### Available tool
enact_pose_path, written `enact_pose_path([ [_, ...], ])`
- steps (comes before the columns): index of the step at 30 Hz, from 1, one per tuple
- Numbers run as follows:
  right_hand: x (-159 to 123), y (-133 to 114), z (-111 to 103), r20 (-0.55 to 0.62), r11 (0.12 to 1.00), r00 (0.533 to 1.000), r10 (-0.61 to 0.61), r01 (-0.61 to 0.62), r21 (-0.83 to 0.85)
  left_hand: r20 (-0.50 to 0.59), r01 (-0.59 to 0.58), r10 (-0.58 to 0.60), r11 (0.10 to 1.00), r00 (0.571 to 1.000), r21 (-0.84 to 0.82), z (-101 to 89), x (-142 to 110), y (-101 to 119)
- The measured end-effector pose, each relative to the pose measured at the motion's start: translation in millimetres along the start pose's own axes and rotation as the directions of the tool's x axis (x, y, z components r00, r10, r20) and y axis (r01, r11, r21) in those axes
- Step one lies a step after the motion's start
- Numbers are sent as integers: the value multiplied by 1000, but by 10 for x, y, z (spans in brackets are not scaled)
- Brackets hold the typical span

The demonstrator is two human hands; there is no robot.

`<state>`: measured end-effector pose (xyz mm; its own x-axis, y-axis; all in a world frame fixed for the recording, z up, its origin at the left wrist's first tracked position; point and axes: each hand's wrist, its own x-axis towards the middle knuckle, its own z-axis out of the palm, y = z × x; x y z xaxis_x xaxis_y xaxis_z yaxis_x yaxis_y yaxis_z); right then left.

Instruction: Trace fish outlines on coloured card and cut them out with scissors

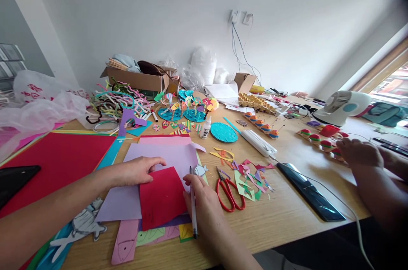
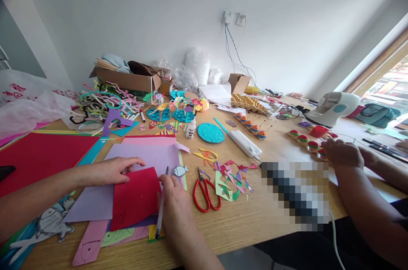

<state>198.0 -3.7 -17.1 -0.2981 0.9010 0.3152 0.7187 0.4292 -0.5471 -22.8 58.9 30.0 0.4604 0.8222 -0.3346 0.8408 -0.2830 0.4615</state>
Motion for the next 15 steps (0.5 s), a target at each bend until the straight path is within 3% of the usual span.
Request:
enact_pose_path([
  [6,83,304,-367,-86,988,995,50,-62,-141,-38,3,-2,999,999,37,36,-17,-40],
  [10,159,505,-535,-10,979,1000,11,-13,-204,-68,-7,11,998,998,61,31,-44,-30],
  [15,237,559,-527,64,958,998,22,-3,-286,-83,-21,27,997,996,71,17,-76,-70],
])
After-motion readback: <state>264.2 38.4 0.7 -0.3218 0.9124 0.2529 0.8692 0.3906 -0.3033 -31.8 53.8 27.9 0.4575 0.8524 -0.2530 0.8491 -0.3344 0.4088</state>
